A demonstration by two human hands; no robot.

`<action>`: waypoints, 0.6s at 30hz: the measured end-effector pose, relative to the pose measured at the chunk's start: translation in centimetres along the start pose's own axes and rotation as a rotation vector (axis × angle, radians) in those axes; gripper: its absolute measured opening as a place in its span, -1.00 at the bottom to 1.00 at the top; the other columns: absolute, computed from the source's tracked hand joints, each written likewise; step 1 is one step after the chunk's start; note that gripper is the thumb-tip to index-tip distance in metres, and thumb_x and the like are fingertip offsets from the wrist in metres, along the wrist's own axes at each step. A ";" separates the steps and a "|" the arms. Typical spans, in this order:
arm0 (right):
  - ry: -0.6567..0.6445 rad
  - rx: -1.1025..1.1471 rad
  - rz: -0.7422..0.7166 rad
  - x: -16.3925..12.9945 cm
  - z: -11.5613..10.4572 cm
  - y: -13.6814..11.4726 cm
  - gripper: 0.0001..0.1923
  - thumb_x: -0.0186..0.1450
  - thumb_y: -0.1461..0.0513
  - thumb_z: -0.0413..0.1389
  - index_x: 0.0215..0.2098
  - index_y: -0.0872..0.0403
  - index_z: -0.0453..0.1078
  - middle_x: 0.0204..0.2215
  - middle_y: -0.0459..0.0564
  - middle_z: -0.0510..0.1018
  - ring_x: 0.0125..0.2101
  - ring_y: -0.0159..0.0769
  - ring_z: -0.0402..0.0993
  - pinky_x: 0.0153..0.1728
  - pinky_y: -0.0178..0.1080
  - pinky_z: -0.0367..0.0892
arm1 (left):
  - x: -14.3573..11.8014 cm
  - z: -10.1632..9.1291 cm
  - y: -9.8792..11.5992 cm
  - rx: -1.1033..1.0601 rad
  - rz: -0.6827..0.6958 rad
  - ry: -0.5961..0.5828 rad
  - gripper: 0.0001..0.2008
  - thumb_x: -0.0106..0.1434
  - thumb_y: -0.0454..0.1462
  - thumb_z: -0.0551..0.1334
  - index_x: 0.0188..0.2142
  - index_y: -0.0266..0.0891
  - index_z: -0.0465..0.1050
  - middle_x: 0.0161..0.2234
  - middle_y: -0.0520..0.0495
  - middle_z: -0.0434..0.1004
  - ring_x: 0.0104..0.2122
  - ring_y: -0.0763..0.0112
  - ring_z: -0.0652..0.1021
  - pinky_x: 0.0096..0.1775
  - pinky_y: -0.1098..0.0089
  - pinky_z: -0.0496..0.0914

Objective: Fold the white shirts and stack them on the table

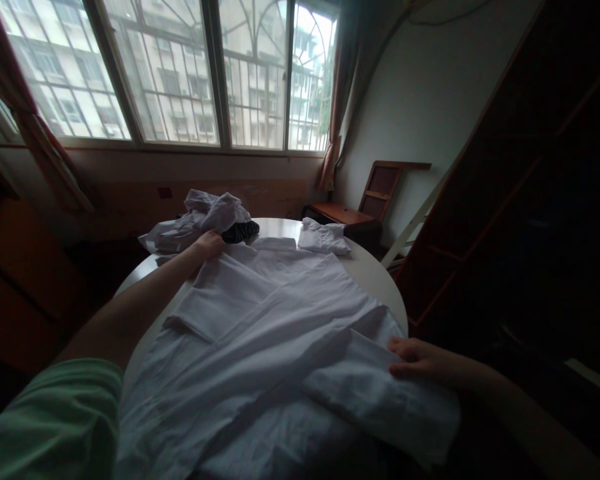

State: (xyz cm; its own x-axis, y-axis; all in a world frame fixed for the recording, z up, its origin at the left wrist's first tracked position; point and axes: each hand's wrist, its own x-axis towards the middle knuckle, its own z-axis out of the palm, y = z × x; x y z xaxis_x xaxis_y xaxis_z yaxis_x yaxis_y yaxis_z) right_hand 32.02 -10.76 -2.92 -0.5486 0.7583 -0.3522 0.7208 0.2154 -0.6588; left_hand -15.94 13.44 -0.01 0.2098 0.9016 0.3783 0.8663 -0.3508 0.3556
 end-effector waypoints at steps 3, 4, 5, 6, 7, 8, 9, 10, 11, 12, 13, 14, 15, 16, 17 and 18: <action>0.088 -0.114 0.020 0.2 0.4 -0.1 -0.47 0.12 -0.16 -0.03 -0.57 0.15 0.30 -0.43 -0.03 0.33 -0.42 -0.35 0.25 -0.40 -0.33 0.19 | -0.8 -0.4 0.0 0.103 0.055 -0.049 -0.84 -0.03 -0.46 0.10 -0.63 -0.25 0.35 -0.50 -0.13 0.43 -0.22 0.24 0.44 -0.04 0.29 0.21; 0.127 -0.156 0.019 0.3 0.6 -0.2 -0.50 0.12 -0.14 -0.02 -0.58 0.13 0.27 -0.47 -0.05 0.31 -0.45 -0.37 0.23 -0.43 -0.34 0.17 | -1.4 -0.4 0.0 0.151 0.062 -0.032 -0.85 0.00 -0.45 0.08 -0.55 -0.26 0.38 -0.39 -0.18 0.46 -0.18 0.21 0.43 -0.04 0.27 0.21; 0.162 -0.189 0.017 0.3 0.8 -0.2 -0.53 0.13 -0.12 -0.01 -0.58 0.12 0.24 -0.51 -0.08 0.29 -0.47 -0.39 0.21 -0.45 -0.35 0.15 | -2.2 -0.4 0.0 0.216 0.050 0.007 -0.84 0.05 -0.42 0.06 -0.45 -0.28 0.40 -0.29 -0.22 0.45 -0.15 0.18 0.41 -0.06 0.24 0.22; 0.187 -0.207 0.012 0.4 0.9 -0.3 -0.56 0.14 -0.10 -0.02 -0.58 0.11 0.21 -0.54 -0.09 0.28 -0.49 -0.40 0.19 -0.47 -0.35 0.13 | -3.0 -0.3 0.0 0.293 0.019 0.067 -0.81 0.09 -0.39 0.03 -0.36 -0.30 0.40 -0.23 -0.26 0.43 -0.14 0.14 0.40 -0.09 0.22 0.23; 0.203 -0.212 0.007 0.4 1.1 -0.3 -0.57 0.15 -0.08 -0.02 -0.58 0.10 0.19 -0.55 -0.11 0.27 -0.51 -0.40 0.18 -0.49 -0.36 0.11 | -3.8 -0.2 0.0 0.377 -0.021 0.136 -0.77 0.14 -0.36 -0.01 -0.29 -0.34 0.39 -0.20 -0.30 0.41 -0.13 0.11 0.40 -0.11 0.20 0.24; 0.212 -0.210 0.000 0.4 1.2 -0.3 -0.58 0.16 -0.07 -0.03 -0.59 0.10 0.18 -0.57 -0.11 0.26 -0.51 -0.40 0.18 -0.49 -0.36 0.10 | -4.7 -0.1 0.1 0.454 -0.059 0.202 -0.73 0.17 -0.33 -0.04 -0.24 -0.37 0.37 -0.19 -0.33 0.40 -0.12 0.09 0.39 -0.11 0.19 0.24; 0.221 -0.206 -0.008 0.5 1.3 -0.3 -0.58 0.16 -0.07 -0.04 -0.60 0.09 0.17 -0.58 -0.11 0.26 -0.52 -0.41 0.18 -0.50 -0.35 0.10 | -5.4 0.1 0.1 0.513 -0.087 0.251 -0.71 0.20 -0.31 -0.06 -0.22 -0.39 0.36 -0.18 -0.35 0.39 -0.11 0.07 0.38 -0.10 0.17 0.23; 0.231 -0.203 -0.015 0.5 1.3 -0.2 -0.57 0.16 -0.07 -0.05 -0.61 0.09 0.16 -0.58 -0.11 0.26 -0.52 -0.40 0.18 -0.50 -0.35 0.10 | -6.2 0.3 0.2 0.544 -0.101 0.280 -0.68 0.21 -0.28 -0.08 -0.21 -0.40 0.35 -0.18 -0.36 0.39 -0.09 0.04 0.37 -0.08 0.15 0.21; 0.240 -0.201 -0.020 0.5 1.3 -0.2 -0.57 0.16 -0.08 -0.05 -0.61 0.09 0.16 -0.58 -0.11 0.27 -0.52 -0.40 0.18 -0.50 -0.35 0.11 | -6.8 0.5 0.3 0.558 -0.108 0.295 -0.66 0.22 -0.26 -0.09 -0.20 -0.41 0.35 -0.17 -0.37 0.39 -0.07 0.03 0.36 -0.06 0.13 0.19; 0.248 -0.201 -0.022 0.6 1.4 -0.2 -0.56 0.16 -0.08 -0.05 -0.62 0.09 0.16 -0.58 -0.11 0.27 -0.52 -0.40 0.19 -0.50 -0.35 0.11 | -7.4 0.7 0.4 0.555 -0.124 0.305 -0.64 0.23 -0.23 -0.09 -0.19 -0.41 0.35 -0.15 -0.37 0.39 -0.06 0.01 0.36 -0.05 0.12 0.18; 0.252 -0.202 -0.020 0.6 1.4 -0.2 -0.56 0.16 -0.08 -0.05 -0.62 0.09 0.16 -0.58 -0.10 0.28 -0.52 -0.39 0.20 -0.50 -0.34 0.11 | -7.8 0.9 0.5 0.534 -0.160 0.310 -0.62 0.23 -0.19 -0.09 -0.17 -0.42 0.34 -0.14 -0.38 0.39 -0.05 0.00 0.36 -0.05 0.13 0.19; 0.252 -0.201 -0.015 0.6 1.4 -0.3 -0.56 0.16 -0.09 -0.06 -0.61 0.09 0.17 -0.58 -0.10 0.29 -0.52 -0.38 0.21 -0.49 -0.34 0.12 | -8.1 1.2 0.4 0.494 -0.226 0.301 -0.60 0.22 -0.15 -0.07 -0.16 -0.42 0.35 -0.13 -0.39 0.40 -0.07 -0.01 0.38 -0.07 0.14 0.21; 0.249 -0.199 -0.010 0.6 1.4 -0.3 -0.56 0.16 -0.09 -0.07 -0.61 0.09 0.17 -0.58 -0.09 0.29 -0.52 -0.37 0.21 -0.49 -0.33 0.12 | -8.3 1.4 0.3 0.437 -0.315 0.266 -0.57 0.21 -0.11 -0.04 -0.17 -0.43 0.35 -0.14 -0.40 0.41 -0.09 -0.02 0.40 -0.10 0.16 0.24; 0.243 -0.197 -0.007 0.6 1.4 -0.4 -0.55 0.17 -0.09 -0.08 -0.61 0.09 0.18 -0.57 -0.09 0.30 -0.51 -0.37 0.22 -0.49 -0.33 0.12 | -8.4 1.5 0.1 0.367 -0.407 0.209 -0.55 0.18 -0.08 0.00 -0.18 -0.43 0.37 -0.16 -0.41 0.43 -0.11 -0.02 0.43 -0.14 0.19 0.27; 0.239 -0.195 -0.006 0.6 1.4 -0.4 -0.55 0.17 -0.10 -0.09 -0.61 0.09 0.18 -0.57 -0.08 0.30 -0.51 -0.36 0.23 -0.48 -0.32 0.13 | -8.3 1.7 -0.2 0.286 -0.486 0.141 -0.56 0.16 -0.06 0.03 -0.20 -0.42 0.39 -0.19 -0.40 0.46 -0.14 -0.01 0.45 -0.17 0.22 0.29; 0.236 -0.192 -0.007 0.6 1.4 -0.5 -0.53 0.18 -0.11 -0.11 -0.61 0.09 0.17 -0.57 -0.07 0.31 -0.51 -0.35 0.24 -0.48 -0.32 0.14 | -8.1 1.8 -0.5 0.193 -0.544 0.085 -0.58 0.14 -0.08 0.07 -0.23 -0.41 0.41 -0.22 -0.38 0.48 -0.16 0.01 0.47 -0.20 0.26 0.30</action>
State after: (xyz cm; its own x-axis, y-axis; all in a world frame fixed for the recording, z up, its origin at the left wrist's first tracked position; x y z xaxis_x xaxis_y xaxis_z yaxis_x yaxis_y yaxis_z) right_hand 30.72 -11.24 -3.75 -0.4566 0.8736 -0.1687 0.7964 0.3167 -0.5152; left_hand -17.23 6.76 -4.82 -0.3190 0.9129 0.2546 0.9078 0.2172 0.3588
